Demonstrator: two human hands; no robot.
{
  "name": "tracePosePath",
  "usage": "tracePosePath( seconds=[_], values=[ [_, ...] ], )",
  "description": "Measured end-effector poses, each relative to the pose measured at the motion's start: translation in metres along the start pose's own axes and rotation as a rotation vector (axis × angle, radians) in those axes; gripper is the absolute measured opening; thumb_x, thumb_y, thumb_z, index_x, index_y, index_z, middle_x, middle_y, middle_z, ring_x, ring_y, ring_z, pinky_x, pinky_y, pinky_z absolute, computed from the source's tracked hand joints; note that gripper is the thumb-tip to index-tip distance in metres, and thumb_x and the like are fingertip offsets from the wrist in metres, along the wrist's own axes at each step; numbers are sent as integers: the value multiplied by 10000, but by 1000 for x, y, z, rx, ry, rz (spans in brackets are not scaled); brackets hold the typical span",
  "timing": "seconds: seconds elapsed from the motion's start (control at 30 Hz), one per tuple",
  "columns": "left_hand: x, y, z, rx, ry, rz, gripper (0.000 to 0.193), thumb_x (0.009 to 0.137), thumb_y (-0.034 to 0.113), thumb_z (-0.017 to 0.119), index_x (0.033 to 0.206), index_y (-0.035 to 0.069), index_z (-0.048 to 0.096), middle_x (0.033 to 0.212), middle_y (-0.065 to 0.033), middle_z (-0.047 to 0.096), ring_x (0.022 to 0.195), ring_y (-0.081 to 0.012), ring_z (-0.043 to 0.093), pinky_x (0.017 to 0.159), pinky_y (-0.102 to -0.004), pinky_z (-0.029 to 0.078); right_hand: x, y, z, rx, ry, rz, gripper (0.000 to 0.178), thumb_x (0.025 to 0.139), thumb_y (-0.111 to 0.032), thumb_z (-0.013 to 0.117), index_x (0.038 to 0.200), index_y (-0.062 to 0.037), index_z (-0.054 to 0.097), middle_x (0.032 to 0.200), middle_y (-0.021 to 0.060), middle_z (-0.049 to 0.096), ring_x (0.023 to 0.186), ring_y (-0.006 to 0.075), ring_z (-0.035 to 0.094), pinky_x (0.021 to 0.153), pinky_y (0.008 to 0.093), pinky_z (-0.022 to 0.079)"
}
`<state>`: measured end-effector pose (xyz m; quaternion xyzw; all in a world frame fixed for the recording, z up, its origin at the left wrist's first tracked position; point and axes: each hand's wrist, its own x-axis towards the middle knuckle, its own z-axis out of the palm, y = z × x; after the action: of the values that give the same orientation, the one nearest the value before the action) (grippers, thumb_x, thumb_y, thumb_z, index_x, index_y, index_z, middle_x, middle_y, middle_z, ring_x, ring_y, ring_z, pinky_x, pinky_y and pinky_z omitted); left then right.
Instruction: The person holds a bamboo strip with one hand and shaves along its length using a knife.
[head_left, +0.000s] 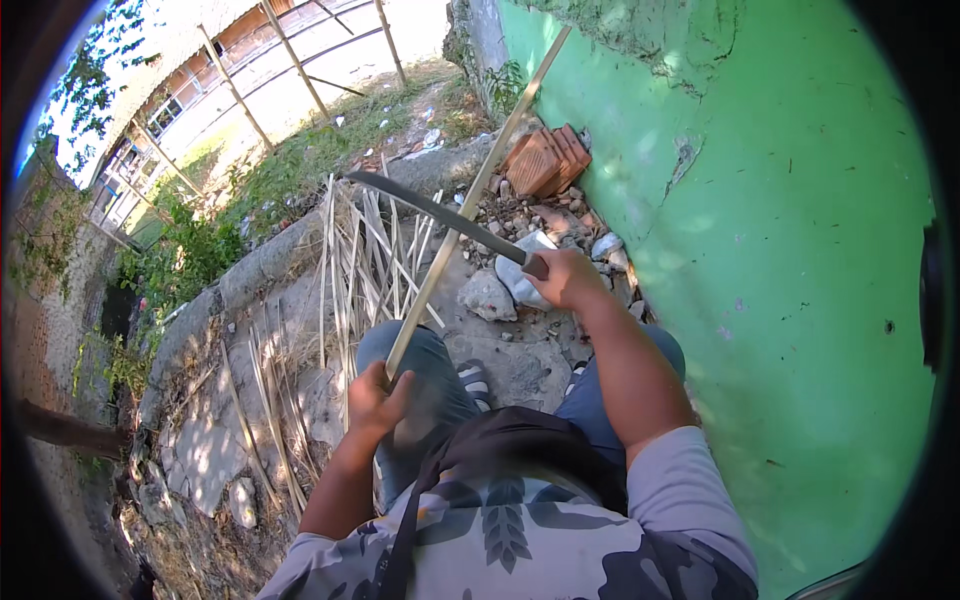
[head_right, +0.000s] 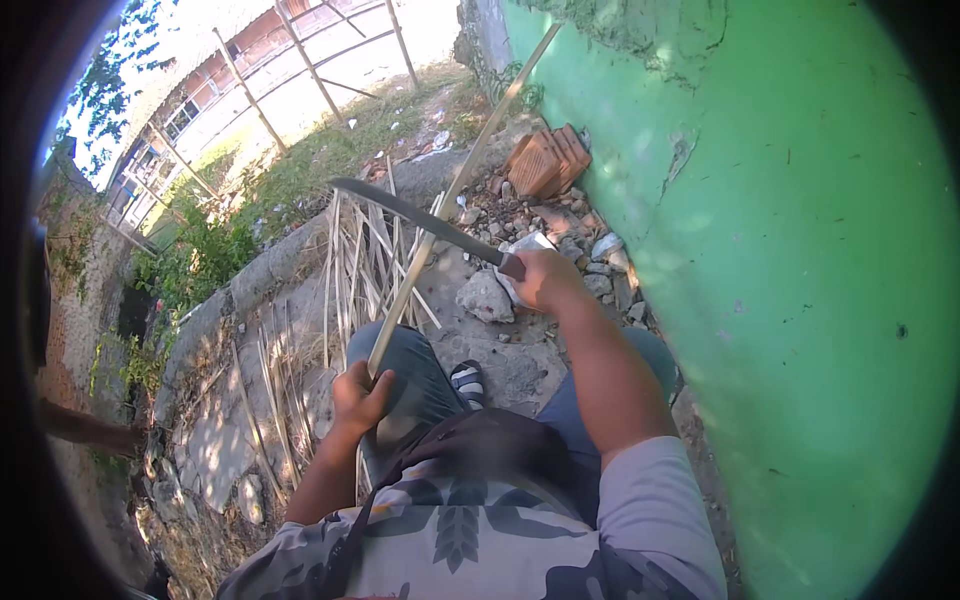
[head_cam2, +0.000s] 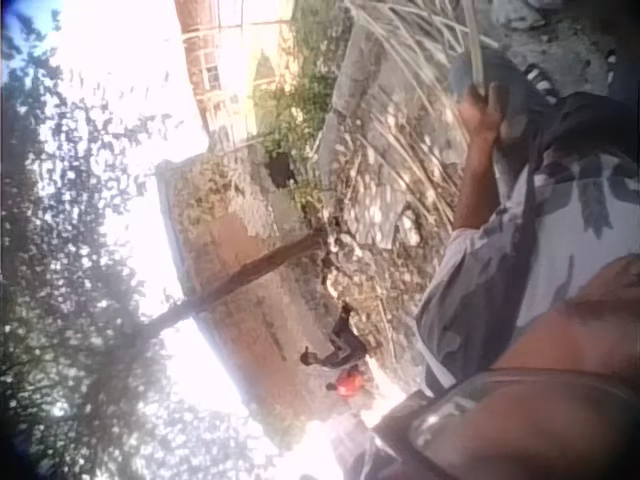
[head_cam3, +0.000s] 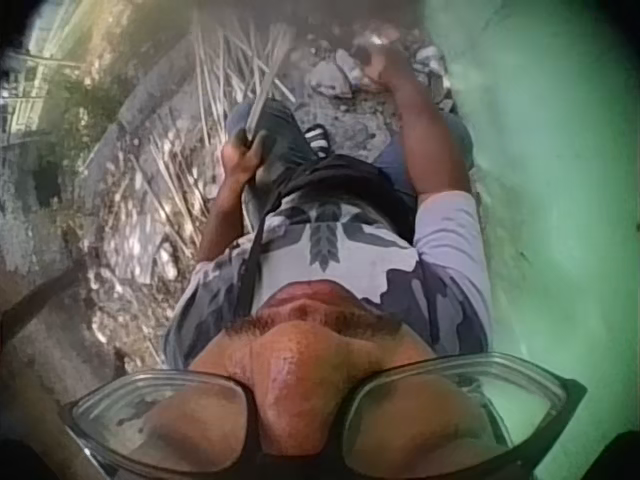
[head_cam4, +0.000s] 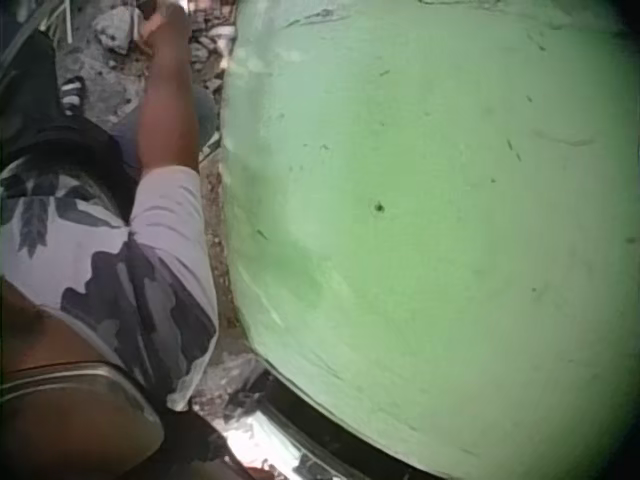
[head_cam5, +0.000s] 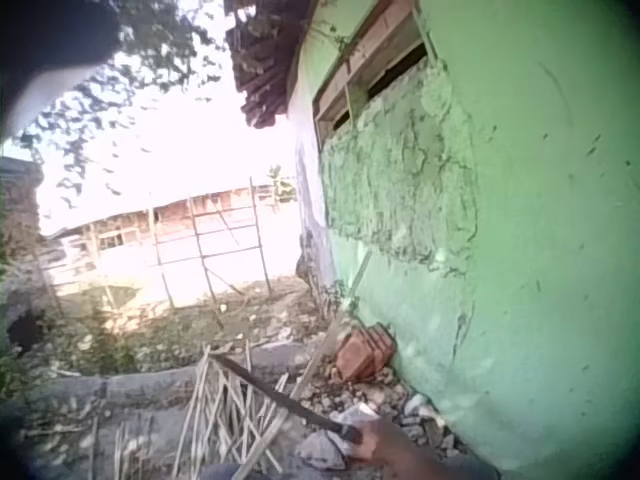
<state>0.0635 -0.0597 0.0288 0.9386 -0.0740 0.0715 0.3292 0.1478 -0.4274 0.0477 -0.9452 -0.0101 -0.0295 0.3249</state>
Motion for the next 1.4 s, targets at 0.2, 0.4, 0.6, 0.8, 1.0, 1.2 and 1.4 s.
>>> tracePosePath(
  seconds=[0.2, 0.4, 0.6, 0.8, 1.0, 1.2, 1.4],
  values=[
    [1, -5, 0, -18, -51, -54, 315, 841, 301, 789, 830, 25, 639, 589, -111, 566, 525, -202, 580, 527, -365, 455, -8, 6, 8, 24, -10, -35, 270, 876, -325, 698, 1037, -109, 703, 969, 175, 720, 983, 401, 675, 845, 486, 537],
    [1, -5, 2, -41, -31, -45, 312, 847, 294, 788, 822, 27, 629, 595, -114, 572, 519, -201, 564, 524, -364, 449, -11, -31, 14, -439, -316, -322, 212, 794, -252, 717, 986, -169, 679, 924, 112, 738, 918, 323, 719, 830, 457, 551],
    [-1, -8, 6, -121, 11, -5, 305, 886, 200, 773, 769, 14, 562, 592, -63, 551, 558, -88, 458, 502, -321, 389, -1, -6, 4, -187, -181, -148, 178, 828, -258, 717, 975, -157, 714, 897, 121, 737, 893, 346, 710, 804, 471, 546],
    [1, -4, 3, -94, -14, -83, 302, 883, 204, 778, 770, 14, 573, 596, -52, 559, 561, -85, 468, 509, -314, 396, -7, 5, 10, 15, 25, -95, 218, 845, -294, 724, 959, -109, 713, 875, 157, 722, 880, 394, 690, 774, 494, 544],
    [0, -4, 2, -47, -9, -100, 333, 849, 309, 796, 798, 34, 615, 607, -102, 591, 525, -198, 561, 538, -362, 456, -10, -25, 14, -393, -287, -251, 193, 798, -228, 706, 967, -142, 669, 907, 120, 723, 927, 343, 705, 819, 468, 542],
    [-1, -9, 4, -68, -1, -61, 330, 840, 308, 800, 799, 36, 619, 603, -111, 595, 525, -230, 579, 538, -370, 456, 2, -4, 10, -352, -213, -206, 199, 805, -243, 726, 975, -146, 686, 917, 116, 728, 928, 339, 704, 821, 464, 541],
    [0, -1, 1, -52, 0, -63, 328, 858, 278, 802, 783, 31, 600, 591, -88, 577, 527, -179, 539, 525, -358, 437, -1, 11, 12, -3, -6, -19, 232, 848, -289, 739, 1006, -120, 716, 940, 166, 725, 923, 389, 687, 823, 480, 541]
  ],
)
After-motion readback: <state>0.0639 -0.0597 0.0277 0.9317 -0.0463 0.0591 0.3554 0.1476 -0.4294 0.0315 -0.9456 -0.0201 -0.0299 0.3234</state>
